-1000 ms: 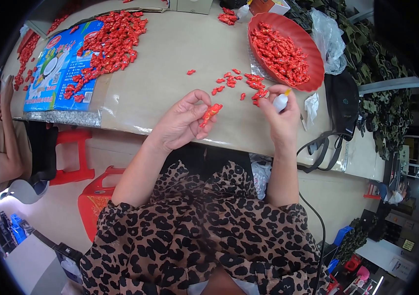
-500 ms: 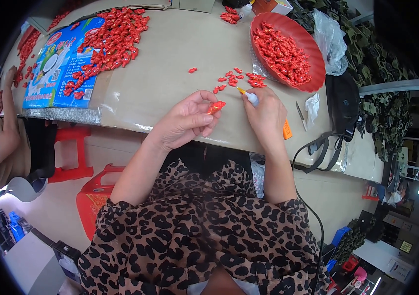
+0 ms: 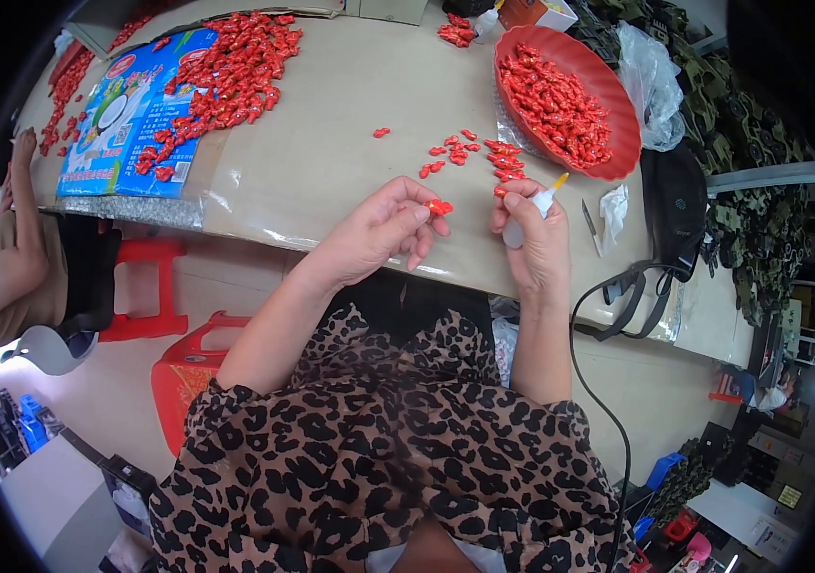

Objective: The person assembles small red plastic figurines by applying glue from a squeeze bottle and joining parts together by hand, wiping the glue bottle tip with a cloth.

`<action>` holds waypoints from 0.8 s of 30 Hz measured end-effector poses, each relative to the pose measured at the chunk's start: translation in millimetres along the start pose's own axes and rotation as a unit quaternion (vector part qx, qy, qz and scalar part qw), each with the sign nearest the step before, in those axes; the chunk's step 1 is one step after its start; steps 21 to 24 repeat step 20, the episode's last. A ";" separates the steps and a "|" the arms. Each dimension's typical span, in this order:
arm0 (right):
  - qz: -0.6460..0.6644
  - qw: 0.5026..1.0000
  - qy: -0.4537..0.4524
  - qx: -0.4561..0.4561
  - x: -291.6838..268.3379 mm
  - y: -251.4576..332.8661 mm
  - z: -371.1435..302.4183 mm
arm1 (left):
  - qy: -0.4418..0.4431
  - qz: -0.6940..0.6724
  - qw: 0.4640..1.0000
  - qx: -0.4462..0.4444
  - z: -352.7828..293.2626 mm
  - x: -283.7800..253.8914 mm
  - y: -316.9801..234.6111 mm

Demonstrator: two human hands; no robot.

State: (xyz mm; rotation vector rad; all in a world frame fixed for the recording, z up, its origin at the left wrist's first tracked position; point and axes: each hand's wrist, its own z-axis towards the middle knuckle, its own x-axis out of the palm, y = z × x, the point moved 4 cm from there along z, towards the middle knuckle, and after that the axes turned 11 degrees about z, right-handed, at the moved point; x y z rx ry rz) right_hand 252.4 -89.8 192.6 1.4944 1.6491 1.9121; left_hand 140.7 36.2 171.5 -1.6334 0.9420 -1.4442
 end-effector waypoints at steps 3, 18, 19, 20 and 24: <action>0.044 0.999 0.013 0.001 2.6 -9.4 -5.9 | -0.009 0.022 1.000 0.007 -1.4 2.5 0.1; -0.139 0.972 0.112 -0.156 14.9 -16.4 -25.5 | 0.005 0.170 0.985 0.030 -7.9 7.0 -0.9; -0.168 0.963 0.123 -0.173 15.3 -15.5 -25.9 | 0.010 0.181 0.983 0.027 -8.1 7.6 -1.0; -0.186 0.958 0.131 -0.175 14.8 -15.3 -26.6 | 0.015 0.192 0.981 0.024 -8.8 8.1 -1.1; -0.186 0.958 0.131 -0.175 14.8 -15.3 -26.6 | 0.015 0.192 0.981 0.024 -8.8 8.1 -1.1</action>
